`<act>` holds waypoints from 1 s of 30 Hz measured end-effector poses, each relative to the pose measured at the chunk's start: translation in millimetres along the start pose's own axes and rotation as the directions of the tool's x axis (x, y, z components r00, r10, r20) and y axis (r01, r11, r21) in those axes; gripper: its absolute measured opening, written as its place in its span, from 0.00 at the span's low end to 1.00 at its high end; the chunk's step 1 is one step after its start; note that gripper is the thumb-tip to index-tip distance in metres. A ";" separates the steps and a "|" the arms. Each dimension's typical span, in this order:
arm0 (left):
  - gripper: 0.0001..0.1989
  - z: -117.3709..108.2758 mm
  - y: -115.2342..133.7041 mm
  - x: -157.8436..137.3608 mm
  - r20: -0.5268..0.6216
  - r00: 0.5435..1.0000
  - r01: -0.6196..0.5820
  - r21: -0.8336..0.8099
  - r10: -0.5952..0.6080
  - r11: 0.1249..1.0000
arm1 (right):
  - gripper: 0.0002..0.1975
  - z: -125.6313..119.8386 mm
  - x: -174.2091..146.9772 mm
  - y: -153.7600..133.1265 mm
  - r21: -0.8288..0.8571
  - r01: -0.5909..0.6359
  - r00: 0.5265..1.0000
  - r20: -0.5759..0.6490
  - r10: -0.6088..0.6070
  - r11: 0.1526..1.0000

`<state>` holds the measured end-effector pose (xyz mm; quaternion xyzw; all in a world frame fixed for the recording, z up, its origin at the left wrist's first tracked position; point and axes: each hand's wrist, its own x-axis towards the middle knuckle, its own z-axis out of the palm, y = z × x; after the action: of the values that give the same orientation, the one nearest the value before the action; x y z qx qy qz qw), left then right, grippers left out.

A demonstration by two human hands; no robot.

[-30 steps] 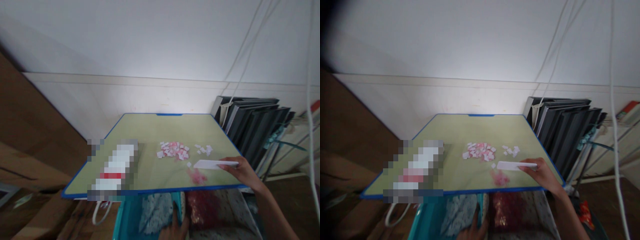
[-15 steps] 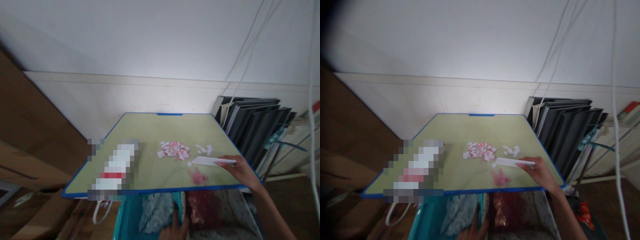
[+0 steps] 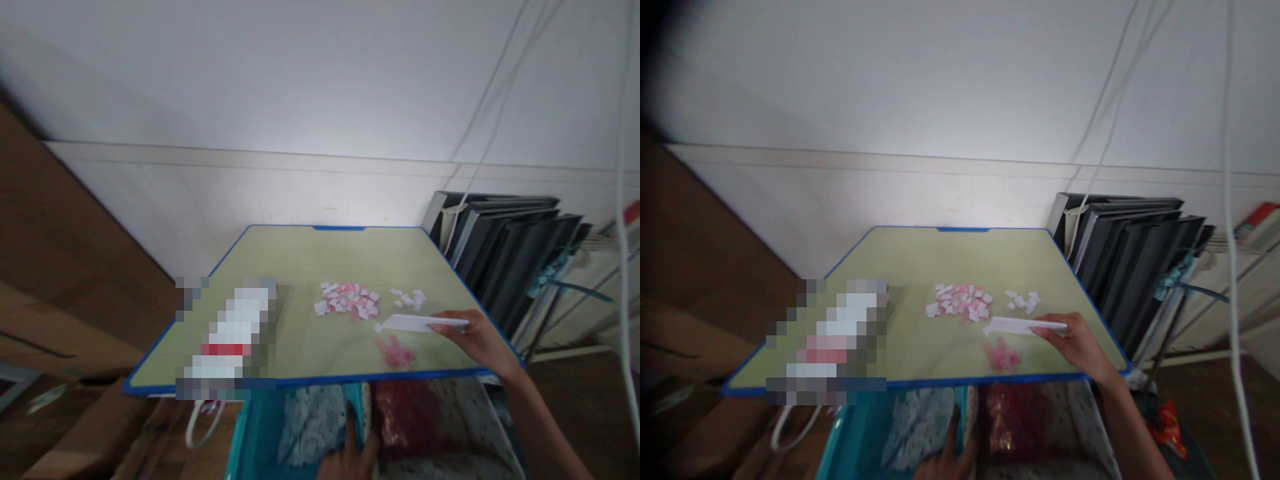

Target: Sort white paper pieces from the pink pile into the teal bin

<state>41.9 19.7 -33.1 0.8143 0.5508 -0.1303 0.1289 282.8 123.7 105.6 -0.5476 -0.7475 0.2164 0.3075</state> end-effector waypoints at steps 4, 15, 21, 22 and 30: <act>0.34 -1.5 0.2 2.3 0.029 1.000 -0.007 -0.005 0.008 1.000 | 0.15 -1.0 0.4 1.4 -0.025 0.010 1.000 -0.017 -0.010 1.000; 0.32 2.2 -0.9 2.9 0.044 0.999 -0.008 -0.039 0.010 0.999 | 0.16 -6.8 -2.9 10.7 -0.059 -0.024 0.998 -0.051 0.021 0.998; 0.32 3.4 -0.2 4.3 0.048 0.999 -0.006 -0.024 0.007 1.000 | 0.15 -11.1 -11.8 25.2 -0.090 -0.096 0.965 -0.254 0.071 0.991; 0.31 3.9 -0.3 4.5 0.054 0.999 -0.004 -0.027 0.005 1.000 | 0.15 -10.9 -13.0 25.5 -0.084 -0.090 0.960 -0.271 0.065 0.992; 0.28 5.0 -2.4 4.8 0.067 0.997 -0.024 -0.056 0.027 0.998 | 0.11 15.2 6.6 5.4 0.143 0.139 0.989 -0.068 -0.130 0.980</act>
<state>41.0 22.9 -39.6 0.8125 0.5391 -0.1408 0.1717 274.4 131.8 92.6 -0.4776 -0.7556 0.2336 0.3825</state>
